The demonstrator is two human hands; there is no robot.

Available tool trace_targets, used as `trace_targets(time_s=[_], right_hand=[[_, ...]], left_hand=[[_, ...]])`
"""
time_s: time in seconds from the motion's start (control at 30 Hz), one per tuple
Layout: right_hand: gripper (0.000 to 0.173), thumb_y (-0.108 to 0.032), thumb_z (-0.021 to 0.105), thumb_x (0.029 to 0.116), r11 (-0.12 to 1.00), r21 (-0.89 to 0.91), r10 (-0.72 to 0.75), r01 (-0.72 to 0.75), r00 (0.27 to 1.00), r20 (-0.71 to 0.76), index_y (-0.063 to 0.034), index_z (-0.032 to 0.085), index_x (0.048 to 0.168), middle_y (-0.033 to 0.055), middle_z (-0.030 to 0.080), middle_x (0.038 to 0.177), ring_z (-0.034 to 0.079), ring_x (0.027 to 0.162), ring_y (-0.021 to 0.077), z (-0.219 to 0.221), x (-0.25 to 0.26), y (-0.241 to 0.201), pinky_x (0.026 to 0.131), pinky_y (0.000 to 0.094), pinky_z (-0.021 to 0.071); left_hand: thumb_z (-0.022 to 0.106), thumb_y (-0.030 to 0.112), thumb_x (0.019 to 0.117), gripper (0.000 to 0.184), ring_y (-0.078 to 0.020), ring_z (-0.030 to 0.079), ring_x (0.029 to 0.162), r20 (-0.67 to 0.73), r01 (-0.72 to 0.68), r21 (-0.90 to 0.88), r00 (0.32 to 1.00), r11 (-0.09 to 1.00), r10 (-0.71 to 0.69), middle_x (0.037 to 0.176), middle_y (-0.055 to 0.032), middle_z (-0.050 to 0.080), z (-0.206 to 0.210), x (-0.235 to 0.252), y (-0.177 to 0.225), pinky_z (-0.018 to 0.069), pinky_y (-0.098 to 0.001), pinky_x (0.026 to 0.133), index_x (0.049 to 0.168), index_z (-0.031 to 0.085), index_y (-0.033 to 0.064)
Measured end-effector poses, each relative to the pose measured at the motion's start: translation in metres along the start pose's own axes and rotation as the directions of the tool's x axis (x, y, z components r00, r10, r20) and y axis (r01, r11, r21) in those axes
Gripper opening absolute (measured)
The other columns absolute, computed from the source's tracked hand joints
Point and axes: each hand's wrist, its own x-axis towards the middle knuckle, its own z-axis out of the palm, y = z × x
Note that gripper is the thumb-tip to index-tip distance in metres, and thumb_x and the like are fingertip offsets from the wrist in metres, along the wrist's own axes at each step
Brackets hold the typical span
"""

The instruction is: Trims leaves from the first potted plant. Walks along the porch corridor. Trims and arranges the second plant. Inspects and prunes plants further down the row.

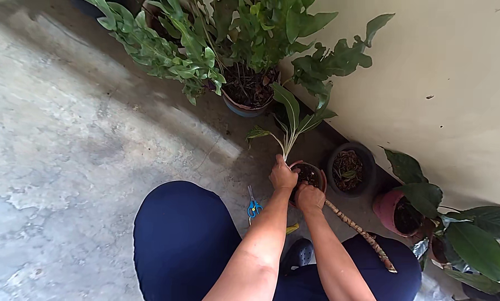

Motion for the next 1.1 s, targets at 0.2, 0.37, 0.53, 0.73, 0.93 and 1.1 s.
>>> trace_targets(time_s=[0.2,0.37,0.53,0.73,0.93,1.1], right_hand=[[0.042,-0.028,0.031,0.1094,0.998,0.036,0.049,-0.049,0.999,0.016,-0.01,0.063,0.131,0.0141,0.073,0.117,0.07,0.112,0.0318,0.003,-0.001,-0.002,0.087,0.0515,0.0548],[0.044,-0.033,0.032,0.1093,0.989,0.098,0.103,-0.107,0.994,0.047,-0.0107,0.064,0.13,0.0129,0.072,0.121,0.069,0.114,0.0302,0.006,-0.001,-0.001,0.088,0.0509,0.0549],[0.046,-0.038,0.031,0.1097,0.978,0.144,0.14,-0.151,0.987,0.083,-0.011,0.064,0.128,0.0127,0.072,0.122,0.069,0.116,0.0295,0.01,-0.003,0.001,0.089,0.051,0.0546],[0.043,-0.036,0.041,0.1064,0.993,0.092,0.058,-0.072,0.987,0.15,-0.0061,0.063,0.129,0.0173,0.067,0.13,0.064,0.122,0.0332,-0.01,0.0,0.01,0.093,0.0555,0.0523],[0.04,-0.034,0.056,0.1018,0.989,-0.096,-0.095,0.116,0.975,0.201,-0.0018,0.067,0.123,0.0216,0.066,0.128,0.063,0.12,0.0401,-0.04,0.027,0.006,0.089,0.0633,0.0502],[0.031,-0.019,0.054,0.1023,0.99,-0.097,-0.085,0.106,0.977,0.196,0.003,0.066,0.12,0.022,0.066,0.126,0.064,0.118,0.0379,-0.025,0.026,-0.009,0.087,0.0569,0.0527]], left_hand=[[0.086,0.027,0.0831,0.078,-0.0381,0.069,0.111,0.03,0.013,-0.002,0.999,1.0,-0.013,0.114,-0.0197,0.071,0.001,0.002,0.0,0.0532,-0.0586,0.095,0.144,0.042,0.0069],[0.085,0.027,0.0843,0.075,-0.0387,0.069,0.11,0.043,0.016,-0.009,0.999,1.0,-0.016,0.114,-0.0202,0.07,0.002,-0.001,0.0,0.0538,-0.0583,0.094,0.142,0.043,0.006],[0.084,0.027,0.0849,0.075,-0.0384,0.069,0.111,0.072,0.011,-0.009,0.997,1.0,-0.01,0.115,-0.0207,0.07,0.006,-0.004,-0.003,0.053,-0.0586,0.096,0.143,0.042,0.0051],[0.084,0.028,0.086,0.069,-0.0388,0.07,0.107,0.019,0.044,-0.076,0.999,0.996,-0.043,0.11,-0.0208,0.071,0.01,-0.012,-0.008,0.0542,-0.0573,0.094,0.139,0.047,0.0039],[0.082,0.031,0.0887,0.073,-0.0376,0.07,0.107,-0.01,0.125,-0.15,0.992,0.981,-0.128,0.111,-0.0219,0.071,0.005,-0.035,-0.028,0.0519,-0.0547,0.098,0.141,0.044,-0.0014],[0.082,0.043,0.0863,0.08,-0.0398,0.058,0.127,0.044,-0.101,0.206,0.995,0.973,0.094,0.132,-0.022,0.063,-0.013,-0.014,-0.015,0.0422,-0.0648,0.105,0.144,0.045,0.0022]])
